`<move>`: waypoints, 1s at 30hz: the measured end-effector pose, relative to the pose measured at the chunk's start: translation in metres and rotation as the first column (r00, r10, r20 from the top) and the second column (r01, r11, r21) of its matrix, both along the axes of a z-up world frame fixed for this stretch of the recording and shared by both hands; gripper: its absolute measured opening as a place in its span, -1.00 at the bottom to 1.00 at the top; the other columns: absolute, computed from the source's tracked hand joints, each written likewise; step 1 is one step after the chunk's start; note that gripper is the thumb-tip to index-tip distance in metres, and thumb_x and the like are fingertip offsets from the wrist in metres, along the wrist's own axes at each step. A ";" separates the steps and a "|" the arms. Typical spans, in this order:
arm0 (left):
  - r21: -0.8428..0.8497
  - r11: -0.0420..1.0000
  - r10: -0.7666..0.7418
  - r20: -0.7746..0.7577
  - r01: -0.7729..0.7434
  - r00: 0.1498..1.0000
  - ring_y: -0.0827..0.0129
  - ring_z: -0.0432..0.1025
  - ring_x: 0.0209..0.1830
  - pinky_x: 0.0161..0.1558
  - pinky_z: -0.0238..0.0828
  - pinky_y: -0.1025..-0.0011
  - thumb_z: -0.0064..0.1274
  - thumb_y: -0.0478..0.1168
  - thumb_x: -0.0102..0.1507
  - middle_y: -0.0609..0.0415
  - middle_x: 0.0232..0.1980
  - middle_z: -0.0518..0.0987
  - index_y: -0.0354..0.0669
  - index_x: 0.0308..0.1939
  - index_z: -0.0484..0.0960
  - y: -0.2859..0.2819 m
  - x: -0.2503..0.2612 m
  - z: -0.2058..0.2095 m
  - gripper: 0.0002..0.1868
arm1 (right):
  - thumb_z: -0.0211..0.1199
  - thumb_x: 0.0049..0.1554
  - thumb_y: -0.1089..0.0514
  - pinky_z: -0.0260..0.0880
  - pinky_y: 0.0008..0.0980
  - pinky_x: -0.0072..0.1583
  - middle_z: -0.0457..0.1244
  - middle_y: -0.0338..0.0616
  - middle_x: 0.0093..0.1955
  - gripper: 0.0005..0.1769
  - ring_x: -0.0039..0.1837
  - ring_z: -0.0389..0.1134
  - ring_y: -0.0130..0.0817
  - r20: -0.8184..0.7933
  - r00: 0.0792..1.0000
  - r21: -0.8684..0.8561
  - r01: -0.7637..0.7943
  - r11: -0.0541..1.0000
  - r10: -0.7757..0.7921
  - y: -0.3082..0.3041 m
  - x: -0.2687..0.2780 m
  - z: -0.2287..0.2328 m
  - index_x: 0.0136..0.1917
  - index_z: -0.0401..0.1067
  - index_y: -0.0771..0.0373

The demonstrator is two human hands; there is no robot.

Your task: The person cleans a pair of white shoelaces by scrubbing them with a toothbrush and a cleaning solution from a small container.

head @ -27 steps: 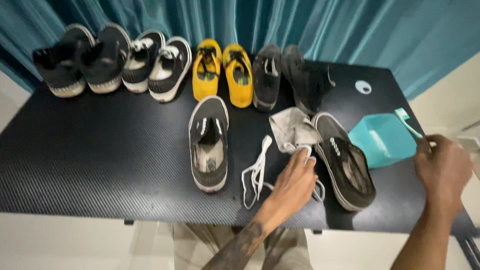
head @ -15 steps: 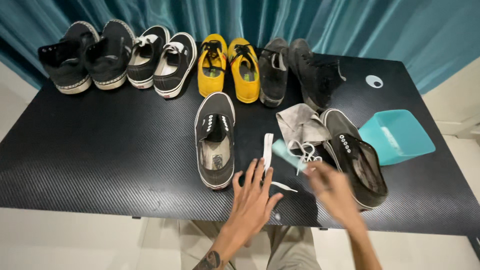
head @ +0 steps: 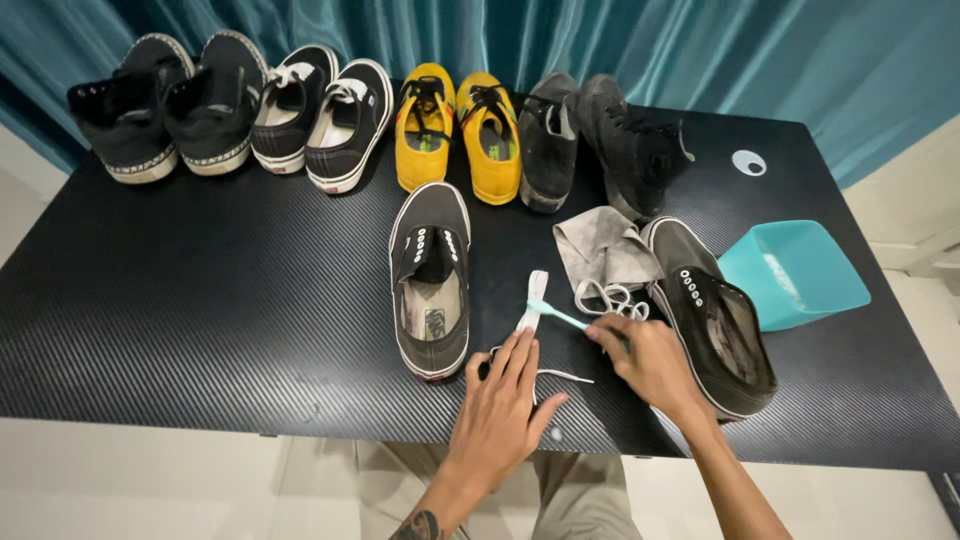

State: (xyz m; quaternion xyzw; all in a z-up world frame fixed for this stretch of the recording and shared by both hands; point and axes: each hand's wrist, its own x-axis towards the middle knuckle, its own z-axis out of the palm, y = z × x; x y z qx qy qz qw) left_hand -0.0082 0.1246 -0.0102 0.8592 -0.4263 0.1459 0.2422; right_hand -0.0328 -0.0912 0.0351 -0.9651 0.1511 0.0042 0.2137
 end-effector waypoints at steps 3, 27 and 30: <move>-0.014 1.000 0.015 0.086 -0.013 0.996 0.14 0.21 0.42 0.20 0.10 0.04 -0.15 0.15 0.37 -0.18 0.43 0.33 -0.45 0.29 0.38 -0.001 0.001 -0.006 -0.31 | 0.13 0.17 0.01 0.38 -0.46 -0.06 0.49 -0.35 -0.13 -0.72 -0.15 0.52 -0.48 0.114 0.971 0.153 -0.227 0.962 0.211 -0.008 0.000 -0.008 -0.09 0.60 0.15; -0.021 1.000 0.019 0.079 -0.018 0.997 0.18 0.25 0.38 0.10 0.12 0.03 -0.13 0.14 0.36 -0.14 0.41 0.37 -0.42 0.24 0.44 -0.004 0.002 -0.005 -0.35 | 0.05 0.23 -0.06 0.28 -0.11 -0.11 0.41 -0.16 -0.24 -0.71 -0.12 0.38 0.04 0.106 0.993 -0.103 -0.045 0.994 0.056 -0.013 0.019 -0.003 -0.10 0.53 0.06; -0.021 1.000 0.017 0.057 -0.016 0.998 0.18 0.25 0.39 0.11 0.11 0.01 -0.09 0.13 0.34 -0.13 0.42 0.36 -0.42 0.25 0.43 -0.004 0.002 -0.006 -0.34 | 0.04 0.21 0.06 0.39 -0.38 -0.11 0.46 -0.30 -0.20 -0.70 -0.23 0.48 -0.41 0.158 0.956 0.129 -0.269 0.955 0.248 -0.021 0.015 -0.008 -0.13 0.58 0.13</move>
